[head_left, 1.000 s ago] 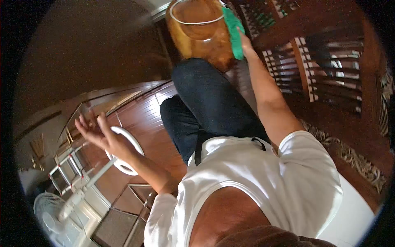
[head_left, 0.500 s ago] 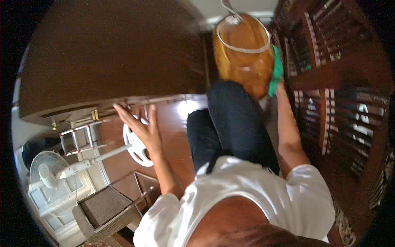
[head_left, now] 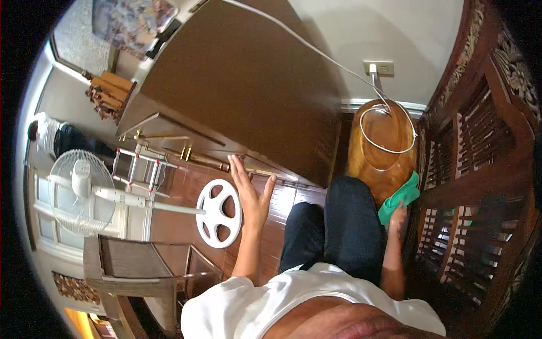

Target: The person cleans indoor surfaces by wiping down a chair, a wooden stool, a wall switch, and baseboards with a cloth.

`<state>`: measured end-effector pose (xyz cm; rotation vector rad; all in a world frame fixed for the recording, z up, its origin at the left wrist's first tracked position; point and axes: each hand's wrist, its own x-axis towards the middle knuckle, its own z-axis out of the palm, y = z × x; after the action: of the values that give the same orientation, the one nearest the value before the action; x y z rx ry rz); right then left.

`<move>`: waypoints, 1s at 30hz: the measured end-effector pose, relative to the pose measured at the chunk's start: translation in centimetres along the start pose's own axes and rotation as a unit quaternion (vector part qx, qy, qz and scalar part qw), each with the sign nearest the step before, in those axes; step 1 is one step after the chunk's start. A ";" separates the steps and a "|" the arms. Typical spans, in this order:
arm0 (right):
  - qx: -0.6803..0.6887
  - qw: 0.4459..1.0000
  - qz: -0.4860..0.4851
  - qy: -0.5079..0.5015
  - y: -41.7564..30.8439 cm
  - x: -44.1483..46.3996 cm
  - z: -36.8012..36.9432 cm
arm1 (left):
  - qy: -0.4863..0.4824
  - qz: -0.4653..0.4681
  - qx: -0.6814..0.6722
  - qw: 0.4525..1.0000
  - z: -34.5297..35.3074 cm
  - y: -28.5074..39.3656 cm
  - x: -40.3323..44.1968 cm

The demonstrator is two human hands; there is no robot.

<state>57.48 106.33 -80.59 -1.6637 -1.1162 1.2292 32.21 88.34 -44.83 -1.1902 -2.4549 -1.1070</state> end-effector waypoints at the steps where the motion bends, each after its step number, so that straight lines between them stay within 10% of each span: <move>1: 0.014 1.000 0.001 -0.001 -0.7 0.2 -0.3 | -0.004 0.003 -0.017 1.000 -0.1 -0.2 0.0; 9: 0.335 0.931 0.111 -0.087 -11.4 -2.1 -6.1 | 0.058 0.046 0.039 0.997 -3.6 -0.7 1.1; 20: 0.395 0.841 -0.147 -0.338 -21.8 -8.3 -3.9 | 0.196 0.035 0.037 0.979 -11.0 -3.6 -0.1; 24: 0.415 0.824 -0.082 -0.376 -25.6 -12.1 -4.4 | 0.218 -0.001 0.007 0.976 -13.0 -5.5 -3.4; 30: 0.472 0.741 0.033 -0.476 -27.0 -15.7 -1.5 | -0.014 -0.058 0.108 0.992 -13.8 -9.2 -10.3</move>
<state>51.16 100.02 -50.62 -0.2234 -0.6644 2.2796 30.29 68.89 -44.89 -1.0171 -2.6136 -0.8291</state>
